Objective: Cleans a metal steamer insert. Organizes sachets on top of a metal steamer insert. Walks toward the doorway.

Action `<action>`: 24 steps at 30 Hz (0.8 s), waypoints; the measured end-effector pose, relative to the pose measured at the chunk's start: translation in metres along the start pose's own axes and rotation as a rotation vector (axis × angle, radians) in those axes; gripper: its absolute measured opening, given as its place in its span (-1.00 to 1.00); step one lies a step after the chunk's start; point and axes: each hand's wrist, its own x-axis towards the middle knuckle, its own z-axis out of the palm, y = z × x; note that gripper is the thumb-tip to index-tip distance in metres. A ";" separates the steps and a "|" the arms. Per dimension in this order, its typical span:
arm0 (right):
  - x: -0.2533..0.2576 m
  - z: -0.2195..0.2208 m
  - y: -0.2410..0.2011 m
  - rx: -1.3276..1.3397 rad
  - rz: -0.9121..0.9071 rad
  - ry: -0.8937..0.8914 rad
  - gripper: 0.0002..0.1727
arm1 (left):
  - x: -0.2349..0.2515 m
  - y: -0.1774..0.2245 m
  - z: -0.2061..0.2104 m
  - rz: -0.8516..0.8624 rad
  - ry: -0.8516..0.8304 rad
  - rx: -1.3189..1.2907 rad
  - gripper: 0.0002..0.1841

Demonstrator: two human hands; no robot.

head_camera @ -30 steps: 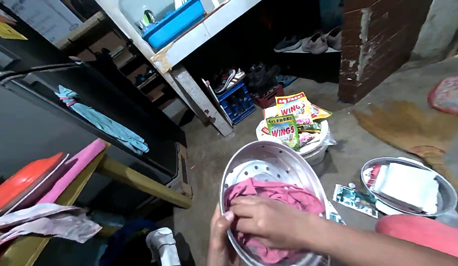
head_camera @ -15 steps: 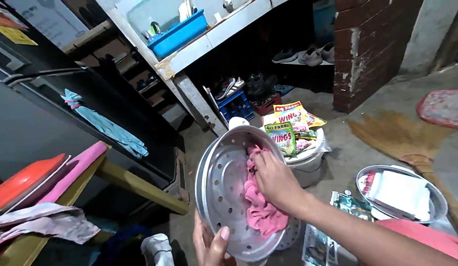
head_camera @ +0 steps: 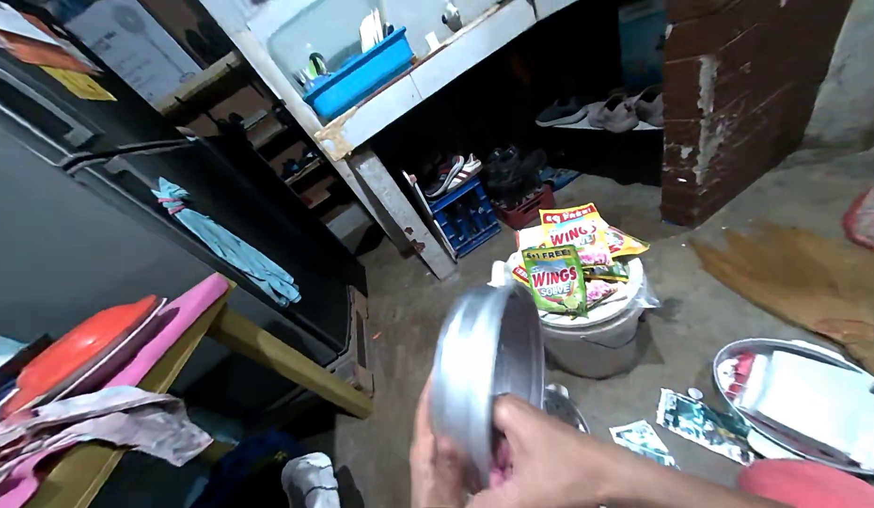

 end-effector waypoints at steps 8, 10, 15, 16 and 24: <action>-0.007 -0.029 -0.021 0.550 -0.114 0.297 -0.63 | 0.015 0.005 -0.018 -0.080 0.087 -0.282 -0.24; -0.015 -0.048 -0.033 0.709 -0.151 0.316 -0.65 | 0.020 0.003 -0.026 -0.180 0.290 -0.172 -0.35; -0.028 -0.076 -0.034 0.842 -0.239 0.070 -0.81 | 0.015 0.009 -0.027 -0.303 0.246 -0.722 -0.55; -0.028 -0.078 -0.029 0.862 -0.283 0.014 -0.76 | 0.015 0.008 -0.031 -0.319 0.182 -0.839 -0.51; -0.004 -0.125 -0.003 -0.075 0.198 0.415 -0.69 | 0.010 0.025 -0.047 -0.379 0.628 -0.910 -0.44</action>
